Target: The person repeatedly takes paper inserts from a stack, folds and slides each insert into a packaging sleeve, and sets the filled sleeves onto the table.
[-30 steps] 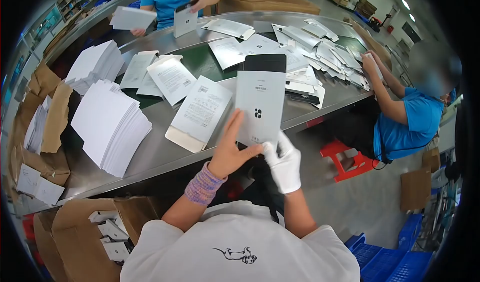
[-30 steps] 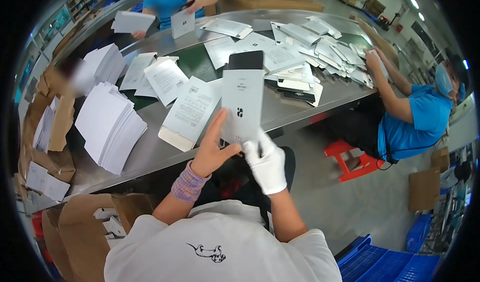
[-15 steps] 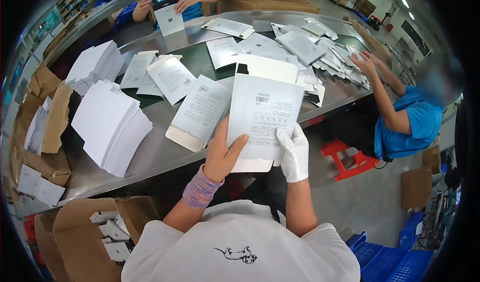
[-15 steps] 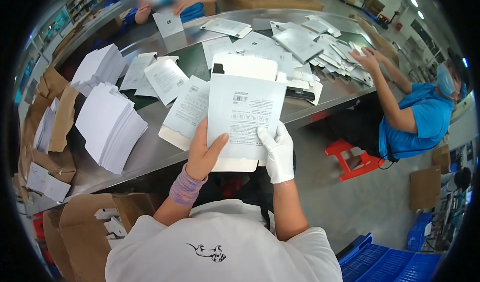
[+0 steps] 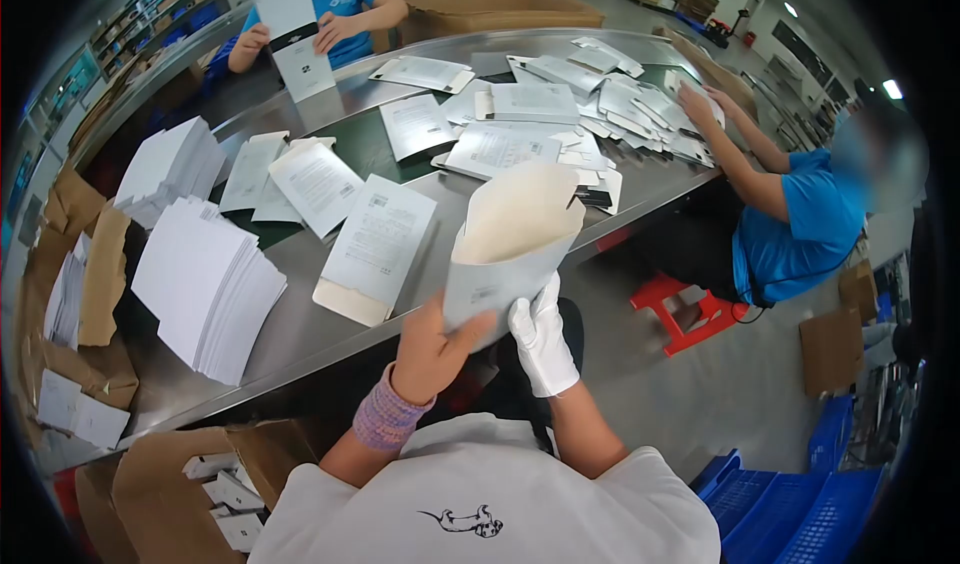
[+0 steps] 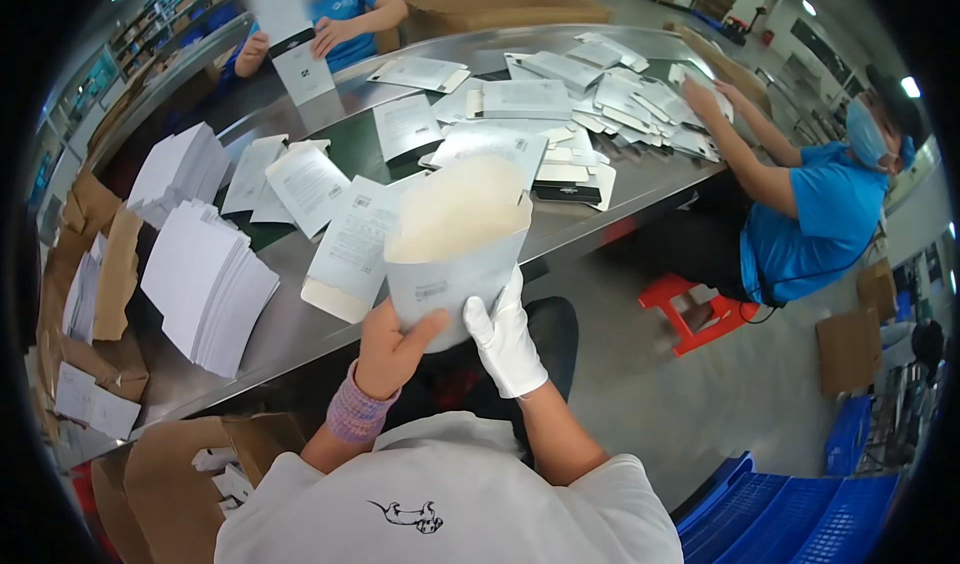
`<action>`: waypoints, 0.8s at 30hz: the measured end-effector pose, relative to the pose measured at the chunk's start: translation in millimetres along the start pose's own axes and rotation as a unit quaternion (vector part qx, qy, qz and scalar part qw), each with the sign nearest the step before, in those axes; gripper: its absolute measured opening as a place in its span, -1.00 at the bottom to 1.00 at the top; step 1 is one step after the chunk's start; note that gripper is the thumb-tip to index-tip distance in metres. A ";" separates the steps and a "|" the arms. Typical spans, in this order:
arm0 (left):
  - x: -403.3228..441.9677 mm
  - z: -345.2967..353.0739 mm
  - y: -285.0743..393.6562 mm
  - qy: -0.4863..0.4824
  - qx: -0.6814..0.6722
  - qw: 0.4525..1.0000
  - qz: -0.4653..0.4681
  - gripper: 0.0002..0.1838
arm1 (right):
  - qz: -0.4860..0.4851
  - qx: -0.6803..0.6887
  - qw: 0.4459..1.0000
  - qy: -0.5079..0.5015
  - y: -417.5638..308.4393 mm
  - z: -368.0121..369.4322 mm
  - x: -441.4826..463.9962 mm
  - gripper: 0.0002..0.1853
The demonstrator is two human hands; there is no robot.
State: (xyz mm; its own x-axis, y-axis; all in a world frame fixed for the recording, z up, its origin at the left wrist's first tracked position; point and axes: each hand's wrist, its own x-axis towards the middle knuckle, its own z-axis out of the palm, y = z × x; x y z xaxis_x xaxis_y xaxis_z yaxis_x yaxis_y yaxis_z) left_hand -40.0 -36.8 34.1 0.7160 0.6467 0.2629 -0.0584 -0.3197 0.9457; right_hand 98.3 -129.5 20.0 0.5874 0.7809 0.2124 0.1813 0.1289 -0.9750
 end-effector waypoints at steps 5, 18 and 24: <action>-3.6 -3.6 -13.5 -0.013 0.030 0.999 -0.004 -0.72 | 0.067 0.130 0.989 -0.008 8.3 -20.8 10.2 -0.49; -3.2 -6.1 -16.8 -0.099 -0.023 0.989 -0.106 -0.55 | 0.011 0.193 0.979 0.064 8.0 -30.0 25.0 -0.33; 1.1 -8.1 -18.6 -0.063 -0.178 0.982 0.023 -0.18 | 0.044 0.128 0.991 -0.008 -5.1 -35.7 16.9 -0.12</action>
State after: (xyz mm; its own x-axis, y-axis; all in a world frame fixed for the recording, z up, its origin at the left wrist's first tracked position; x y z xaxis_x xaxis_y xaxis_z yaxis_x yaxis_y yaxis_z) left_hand -43.8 -24.5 18.3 0.7862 0.5388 0.3025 -0.3158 -0.0704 0.9462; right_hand 135.5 -138.9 30.9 0.5795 0.8050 0.1273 -0.0767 0.2093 -0.9748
